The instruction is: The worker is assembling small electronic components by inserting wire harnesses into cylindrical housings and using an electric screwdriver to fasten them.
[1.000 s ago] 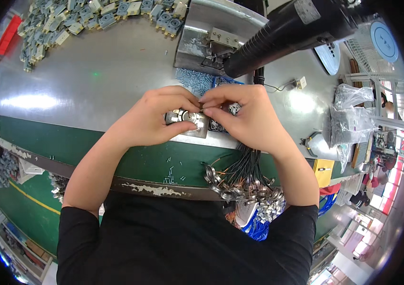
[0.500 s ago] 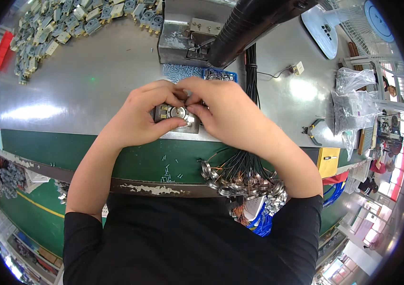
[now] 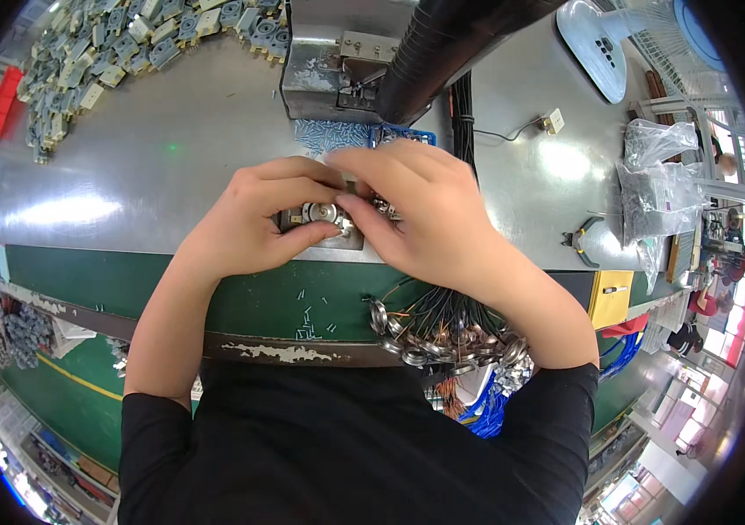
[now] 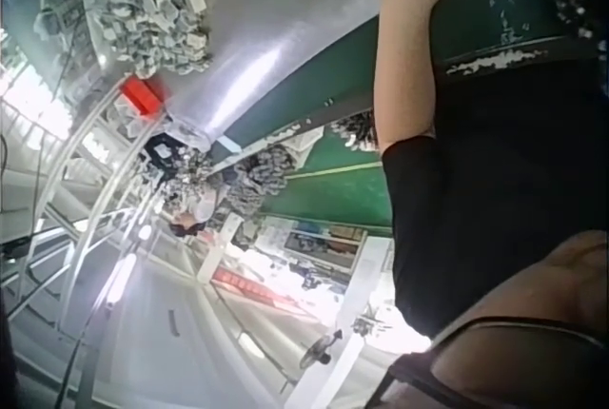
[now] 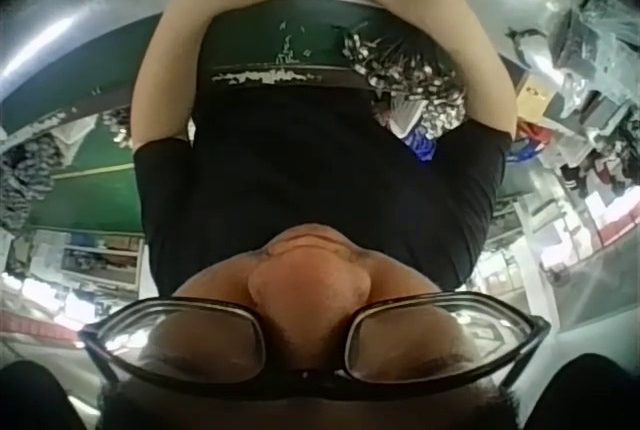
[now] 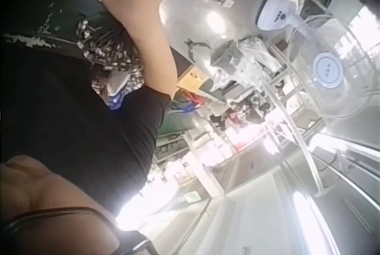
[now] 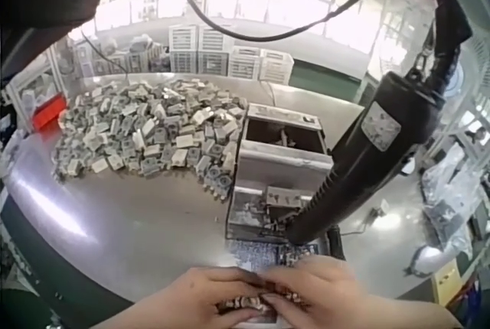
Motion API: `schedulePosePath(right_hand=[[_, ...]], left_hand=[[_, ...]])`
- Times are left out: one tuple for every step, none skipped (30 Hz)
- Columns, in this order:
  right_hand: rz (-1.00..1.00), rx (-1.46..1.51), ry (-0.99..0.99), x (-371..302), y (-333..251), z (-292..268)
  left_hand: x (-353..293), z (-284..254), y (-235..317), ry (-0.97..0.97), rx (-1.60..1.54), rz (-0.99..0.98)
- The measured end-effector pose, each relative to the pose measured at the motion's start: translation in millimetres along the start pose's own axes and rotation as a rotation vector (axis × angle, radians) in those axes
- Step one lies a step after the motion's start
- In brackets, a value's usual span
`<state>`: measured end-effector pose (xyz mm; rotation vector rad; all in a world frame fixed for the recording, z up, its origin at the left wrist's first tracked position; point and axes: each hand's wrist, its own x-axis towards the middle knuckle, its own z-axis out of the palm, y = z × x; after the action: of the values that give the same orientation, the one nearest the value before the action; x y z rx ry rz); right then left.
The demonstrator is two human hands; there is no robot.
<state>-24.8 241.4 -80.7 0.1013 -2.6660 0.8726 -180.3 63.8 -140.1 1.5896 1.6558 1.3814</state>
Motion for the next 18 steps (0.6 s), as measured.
schedulePosePath(right_hand=[[-0.063, 0.016, 0.039, -5.3, -4.7, -13.7], [-0.091, -0.016, 0.173, -6.9, -6.7, -28.6], [-0.114, -0.045, 0.31, -10.5, -3.9, -42.6], [-0.104, 0.173, 0.545, -10.2, 8.6, -51.3], [-0.095, 0.393, 0.778, -3.6, 23.0, -57.7], [-0.094, 0.394, 0.781, 12.6, 25.1, -53.1], [-0.003, 0.725, 0.881, 37.6, 18.1, -43.4], [0.09, 1.055, 0.965, 54.6, 14.5, -38.3], [0.078, 1.048, 0.961, 58.6, 20.2, -43.0], [0.065, 1.06, 0.569, 60.1, 27.2, -48.8], [0.053, 1.04, 0.176, 62.4, 30.3, -52.6], [0.068, 0.918, 0.161, 64.0, 29.8, -53.7], [0.077, 0.796, 0.145, 66.0, 25.9, -53.0], [0.071, 0.916, 0.186, 69.3, 19.0, -41.8], [0.054, 0.906, 0.178, 73.6, 18.3, -39.4], [0.073, 0.937, 0.159, 77.3, 19.2, -38.5], [0.093, 0.967, 0.141, 81.3, 18.7, -38.8], [0.08, 0.967, 0.207, 86.8, 14.0, -37.5]], left_hand=[[0.8, -1.7, 3.6, -0.011, 0.013, -0.002], [1.3, -3.9, 6.0, -0.021, 0.026, -0.005], [3.6, -3.7, 6.9, -0.018, 0.027, -0.004], [5.9, -2.5, 6.6, -0.025, 0.025, -0.005], [8.7, -1.7, 6.7, -0.032, 0.023, -0.005], [9.5, -1.8, 5.5, -0.034, 0.025, -0.006], [7.8, -3.4, 4.8, -0.032, 0.035, -0.006], [5.7, -5.9, 4.7, -0.026, 0.045, -0.002], [6.4, -7.5, 5.7, -0.019, 0.047, 0.01], [6.1, -9.1, 7.3, -0.037, 0.062, 0.005], [5.3, -10.7, 9.3, -0.052, 0.078, 0.001], [4.9, -10.3, 10.2, -0.036, 0.085, 0.012], [4.5, -9.1, 9.7, -0.038, 0.114, 0.047], [4.5, -7.8, 9.0, -0.04, 0.145, 0.082], [3.2, -7.9, 9.6, -0.026, 0.153, 0.094], [2.2, -7.6, 9.8, -0.029, 0.169, 0.099], [1.9, -6.7, 10.2, -0.034, 0.184, 0.102], [0.3, -7.3, 11.2, -0.033, 0.194, 0.098]])
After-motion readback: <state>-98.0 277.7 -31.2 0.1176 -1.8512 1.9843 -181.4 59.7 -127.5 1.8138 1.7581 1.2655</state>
